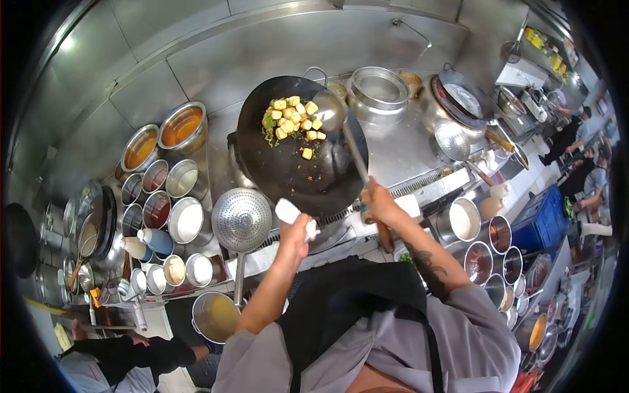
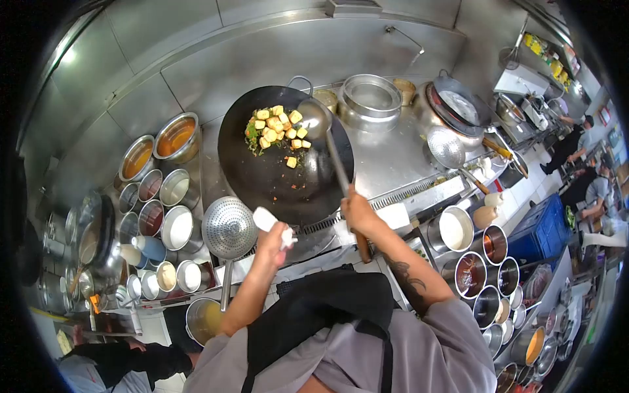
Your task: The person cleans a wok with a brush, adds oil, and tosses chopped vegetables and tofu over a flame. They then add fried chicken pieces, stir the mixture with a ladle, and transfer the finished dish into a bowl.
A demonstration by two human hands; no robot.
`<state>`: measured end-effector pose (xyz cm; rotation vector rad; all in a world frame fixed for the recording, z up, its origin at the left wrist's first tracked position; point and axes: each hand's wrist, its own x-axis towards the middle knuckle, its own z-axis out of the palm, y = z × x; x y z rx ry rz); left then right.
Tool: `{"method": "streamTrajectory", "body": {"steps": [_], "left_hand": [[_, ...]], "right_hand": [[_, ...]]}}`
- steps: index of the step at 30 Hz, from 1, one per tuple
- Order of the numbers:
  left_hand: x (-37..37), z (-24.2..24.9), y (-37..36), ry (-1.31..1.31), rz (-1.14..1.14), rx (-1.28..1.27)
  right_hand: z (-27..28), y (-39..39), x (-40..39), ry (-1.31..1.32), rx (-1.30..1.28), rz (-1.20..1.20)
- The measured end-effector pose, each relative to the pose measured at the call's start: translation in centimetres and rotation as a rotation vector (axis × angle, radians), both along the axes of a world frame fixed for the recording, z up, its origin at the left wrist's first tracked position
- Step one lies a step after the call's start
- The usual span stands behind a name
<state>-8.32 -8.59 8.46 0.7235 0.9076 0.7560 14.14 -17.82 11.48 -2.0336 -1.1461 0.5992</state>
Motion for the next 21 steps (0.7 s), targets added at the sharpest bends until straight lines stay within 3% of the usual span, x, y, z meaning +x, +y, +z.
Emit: {"method": "streamTrajectory", "body": {"steps": [2, 3, 5, 7, 8, 17, 19, 21], "left_hand": [[0.3, 2.3, 1.4, -0.005, -0.085, -0.096], [0.0, 3.0, 1.8, -0.072, -0.133, -0.128], [-0.6, 1.6, 2.2, -0.179, -0.205, -0.242], [-0.9, 1.5, 1.0, -0.162, -0.228, -0.311], [-1.1, 1.4, 0.2, -0.156, -0.23, -0.372], [-0.3, 2.5, -5.8, -0.192, -0.546, -0.398], [-0.1, 3.0, -7.4, -0.214, -0.661, -0.4], [-0.2, 2.4, -10.6, -0.229, -0.771, -0.372]], "right_hand": [[0.6, -0.2, -3.2, 0.418, -0.039, 0.061], [2.0, -0.8, -4.6, 0.838, -0.074, 0.031], [3.9, -2.3, -4.9, 1.341, -0.087, 0.02], [4.3, -4.7, -3.7, 1.747, -0.113, 0.01], [4.0, -6.2, -3.4, 1.83, -0.059, 0.077], [5.7, -19.4, -5.4, 1.958, 0.343, -0.076], [6.5, -22.6, -6.5, 1.902, 0.438, -0.129], [7.2, -28.1, -8.8, 1.626, 0.491, -0.223]]}}
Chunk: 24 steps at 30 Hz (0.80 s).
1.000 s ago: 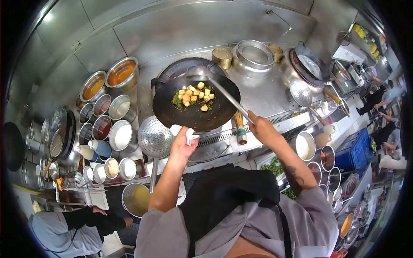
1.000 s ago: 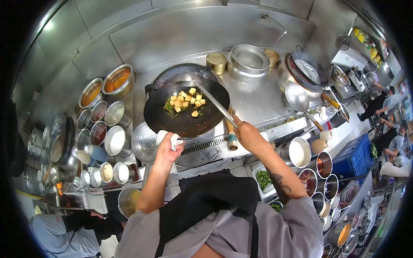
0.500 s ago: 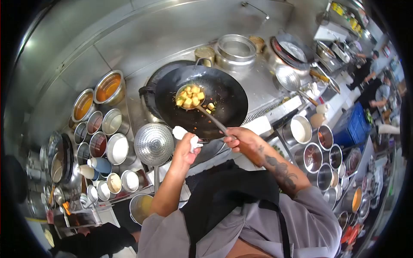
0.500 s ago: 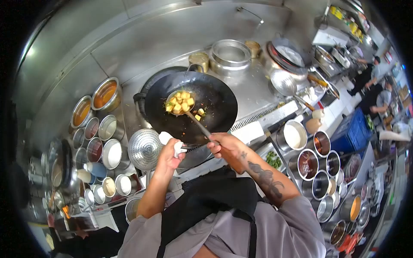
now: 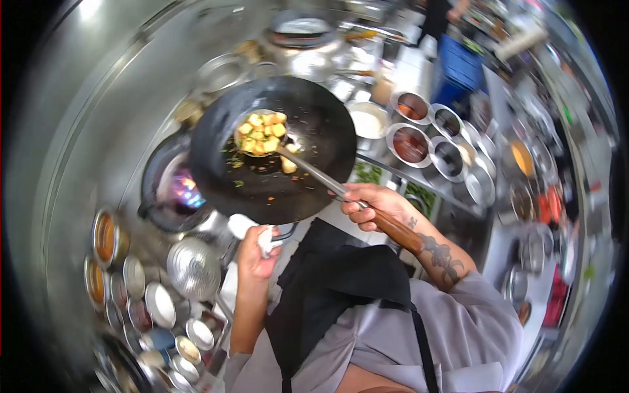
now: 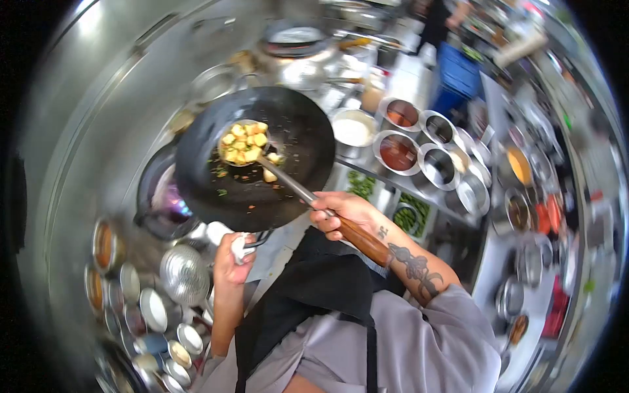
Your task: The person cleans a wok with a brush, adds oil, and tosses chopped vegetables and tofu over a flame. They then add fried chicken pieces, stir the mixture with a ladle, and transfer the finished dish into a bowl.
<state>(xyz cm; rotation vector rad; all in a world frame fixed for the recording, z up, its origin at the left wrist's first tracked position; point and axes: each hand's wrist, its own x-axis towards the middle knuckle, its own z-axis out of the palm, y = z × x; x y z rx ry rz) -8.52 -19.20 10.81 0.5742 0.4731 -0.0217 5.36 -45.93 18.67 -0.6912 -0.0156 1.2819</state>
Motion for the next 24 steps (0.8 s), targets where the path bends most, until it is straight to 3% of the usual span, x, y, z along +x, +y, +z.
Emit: {"method": "streamTrajectory", "body": {"steps": [4, 8, 10, 15, 20, 24], "left_hand": [[0.0, 0.0, -7.2, -0.038, -0.248, -0.03], [-2.0, 0.9, -11.8, -0.009, -0.355, -0.009], [-3.4, 0.7, -13.8, -0.051, -0.529, -0.168], [-5.4, 5.1, -19.3, 0.015, -0.6, -0.174], [-4.1, 6.1, -14.4, 0.005, -0.679, -0.218], [-2.1, 5.1, -13.3, 0.017, -0.806, -0.185]], "right_hand": [[1.4, -12.5, -5.7, -0.058, -0.002, -0.29], [3.1, -21.7, -14.9, -0.091, -0.013, -0.564], [3.0, -26.1, -20.6, -0.078, -0.013, -0.727], [5.5, -34.7, -32.1, -0.046, -0.101, -1.118], [8.2, -29.0, -41.1, -0.028, -0.398, -1.529], [7.8, -26.3, -48.4, 0.008, -0.476, -1.802]]}}
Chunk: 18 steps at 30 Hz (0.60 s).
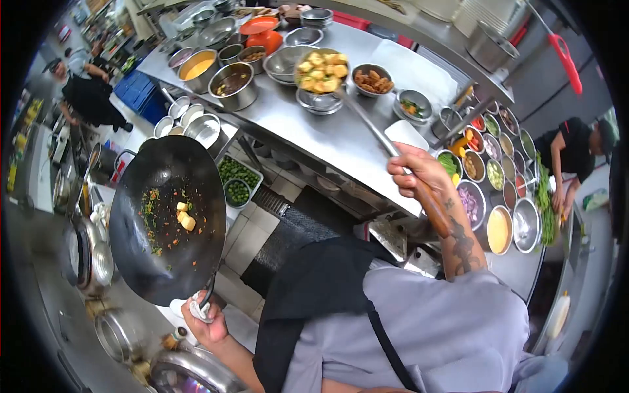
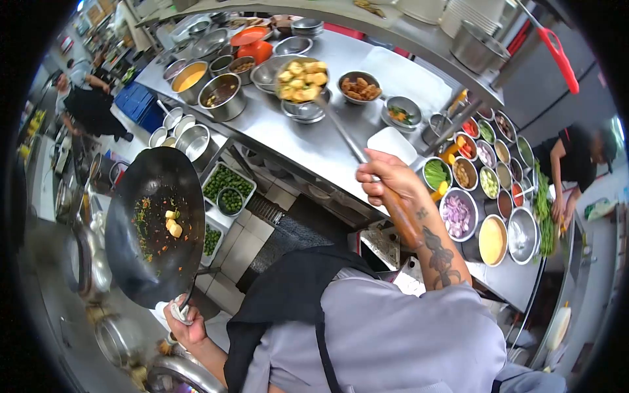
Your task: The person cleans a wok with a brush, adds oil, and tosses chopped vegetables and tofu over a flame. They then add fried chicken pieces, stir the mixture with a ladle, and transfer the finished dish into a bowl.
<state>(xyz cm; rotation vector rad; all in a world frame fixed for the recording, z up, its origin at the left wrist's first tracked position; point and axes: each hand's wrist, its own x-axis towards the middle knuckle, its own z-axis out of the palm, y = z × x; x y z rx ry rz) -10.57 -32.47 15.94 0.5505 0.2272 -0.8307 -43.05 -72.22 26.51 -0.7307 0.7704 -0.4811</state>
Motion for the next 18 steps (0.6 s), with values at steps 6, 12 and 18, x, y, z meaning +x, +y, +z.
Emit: {"method": "streamTrajectory", "body": {"steps": [6, 12, 18], "left_hand": [[2.7, 0.4, -0.5, 0.028, -0.142, -0.007], [4.5, 0.7, -0.1, 0.072, -0.281, -0.019], [4.9, 0.3, 1.0, 0.114, -0.419, 0.069]], "right_hand": [[-0.8, 5.1, -7.3, 0.13, -0.04, -0.3], [-3.2, 9.6, -9.5, 0.273, -0.08, -0.413], [-8.4, 11.4, -8.3, 0.39, -0.156, -0.419]]}}
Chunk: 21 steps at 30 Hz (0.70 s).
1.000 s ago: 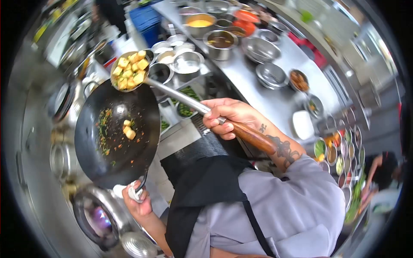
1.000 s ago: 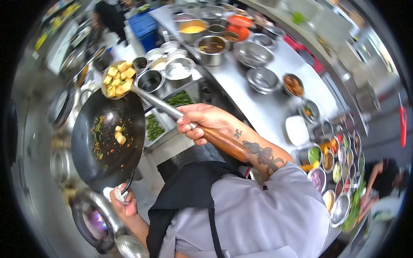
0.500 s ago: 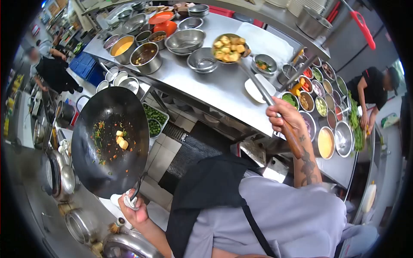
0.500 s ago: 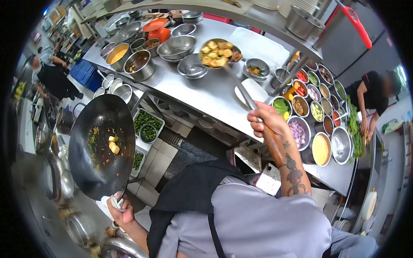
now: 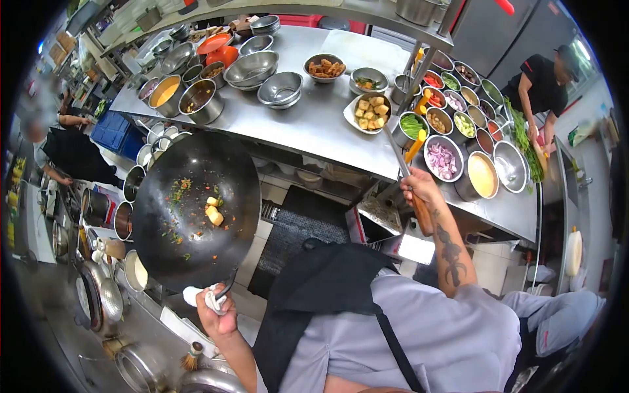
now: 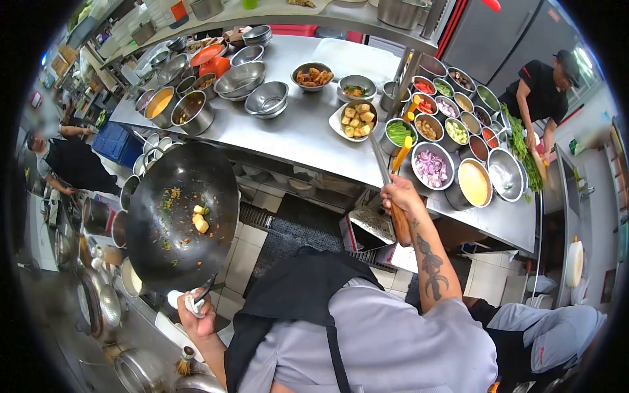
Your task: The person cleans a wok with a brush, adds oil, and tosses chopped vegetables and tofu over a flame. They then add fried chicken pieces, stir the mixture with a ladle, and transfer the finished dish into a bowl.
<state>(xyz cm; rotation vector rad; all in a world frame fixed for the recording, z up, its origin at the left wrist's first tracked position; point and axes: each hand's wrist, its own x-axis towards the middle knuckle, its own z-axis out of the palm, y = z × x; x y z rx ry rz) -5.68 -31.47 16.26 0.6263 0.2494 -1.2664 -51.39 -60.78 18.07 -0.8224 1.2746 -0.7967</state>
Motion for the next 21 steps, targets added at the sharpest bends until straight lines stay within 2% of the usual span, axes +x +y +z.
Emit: {"method": "streamTrajectory", "body": {"steps": [3, 5, 6, 8, 9, 10, 12, 14, 16, 21], "left_hand": [[-0.4, -0.3, -0.1, -0.003, -0.044, 0.004], [0.5, 0.3, 1.1, 0.019, -0.074, 0.012], [-0.1, 0.3, 1.1, 0.017, -0.072, 0.011], [-0.6, 0.1, 1.1, 0.049, -0.121, 0.017], [-1.1, 0.3, 1.1, 0.046, -0.121, 0.057], [-1.1, 0.1, 1.2, 0.049, -0.116, 0.059], [0.1, -0.7, 1.8, 0.081, -0.198, 0.059], [-0.8, -1.4, 2.3, 0.074, -0.209, 0.063], [-1.4, -1.5, 1.9, 0.069, -0.202, 0.091], [-1.5, -2.6, 2.8, 0.075, -0.247, 0.086]], "right_hand": [[-2.8, -0.3, 0.1, 0.129, -0.1, -0.005], [-3.5, 1.9, 2.2, 0.467, -0.351, -0.005], [-3.8, 1.9, 2.0, 0.465, -0.352, -0.004], [-4.5, 1.9, 2.0, 0.838, -0.461, 0.064], [-6.2, 1.2, 1.5, 1.084, -0.914, 0.055], [-7.6, 0.9, 0.5, 1.084, -0.915, 0.061], [-4.9, 2.0, 2.4, 1.155, -0.679, 0.107], [-6.0, 1.8, 1.4, 1.164, -0.69, 0.105], [-6.9, 1.0, 0.8, 1.029, -0.894, 0.041], [-5.4, 1.5, 0.8, 1.104, -0.778, 0.06]]}}
